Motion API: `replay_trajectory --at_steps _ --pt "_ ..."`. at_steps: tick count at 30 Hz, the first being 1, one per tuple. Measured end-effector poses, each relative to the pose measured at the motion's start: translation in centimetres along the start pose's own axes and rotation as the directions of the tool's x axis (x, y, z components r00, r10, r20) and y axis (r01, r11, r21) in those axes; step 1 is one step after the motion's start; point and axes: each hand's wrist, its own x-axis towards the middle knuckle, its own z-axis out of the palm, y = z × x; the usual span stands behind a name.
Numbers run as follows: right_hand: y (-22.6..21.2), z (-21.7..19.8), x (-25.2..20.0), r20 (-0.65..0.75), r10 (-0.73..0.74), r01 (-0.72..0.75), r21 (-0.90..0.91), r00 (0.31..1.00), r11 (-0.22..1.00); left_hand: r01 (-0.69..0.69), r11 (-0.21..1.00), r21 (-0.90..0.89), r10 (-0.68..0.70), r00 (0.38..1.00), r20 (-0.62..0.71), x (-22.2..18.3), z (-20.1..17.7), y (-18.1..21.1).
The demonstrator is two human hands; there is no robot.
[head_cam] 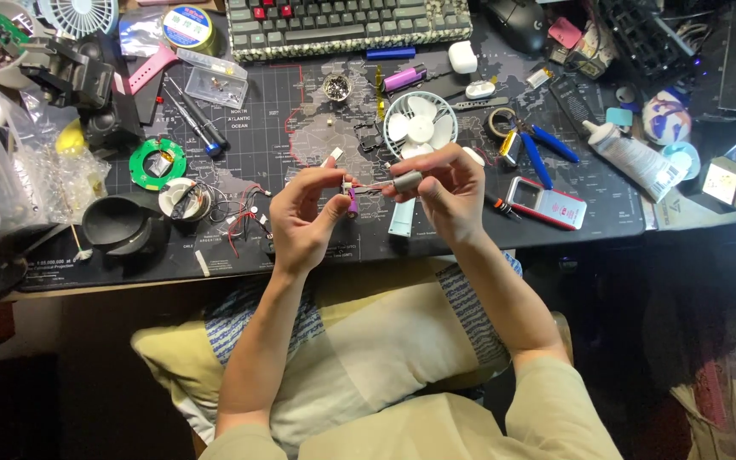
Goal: Repairing a handheld fan by connecting internal wiring to a circuit board and reassembling the plastic housing.
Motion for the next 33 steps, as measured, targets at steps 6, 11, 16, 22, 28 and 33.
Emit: replay_trajectory --at_steps 6,11,16,22,28,33 --pt "0.32 -0.07 0.04 -0.011 -0.063 0.064 0.01 0.998 0.998 0.016 1.0 -0.018 -0.016 1.0 0.003 0.02 0.33 0.41" --pt "0.46 -0.07 0.09 -0.023 -0.074 0.074 0.009 0.997 0.997 0.02 1.0 -0.017 -0.02 1.0 0.002 0.02 0.26 0.38" --pt "0.51 0.06 0.06 -0.041 -0.08 0.08 0.004 0.996 0.997 0.028 0.999 -0.019 -0.028 1.0 0.005 -0.02 0.29 0.36" --pt "0.55 0.14 0.06 -0.05 -0.088 0.089 0.008 0.995 0.996 0.023 1.0 -0.016 -0.023 1.0 0.008 -0.13 0.2 0.07" --pt "0.44 0.27 0.1 -0.051 -0.091 0.091 -0.003 0.995 0.996 0.022 1.0 -0.021 -0.022 1.0 0.012 -0.14 0.17 -0.05" --pt "0.48 0.13 0.13 -0.043 -0.077 0.078 0.001 0.996 0.997 -0.007 1.0 -0.008 0.007 1.0 0.01 -0.06 0.33 0.35"
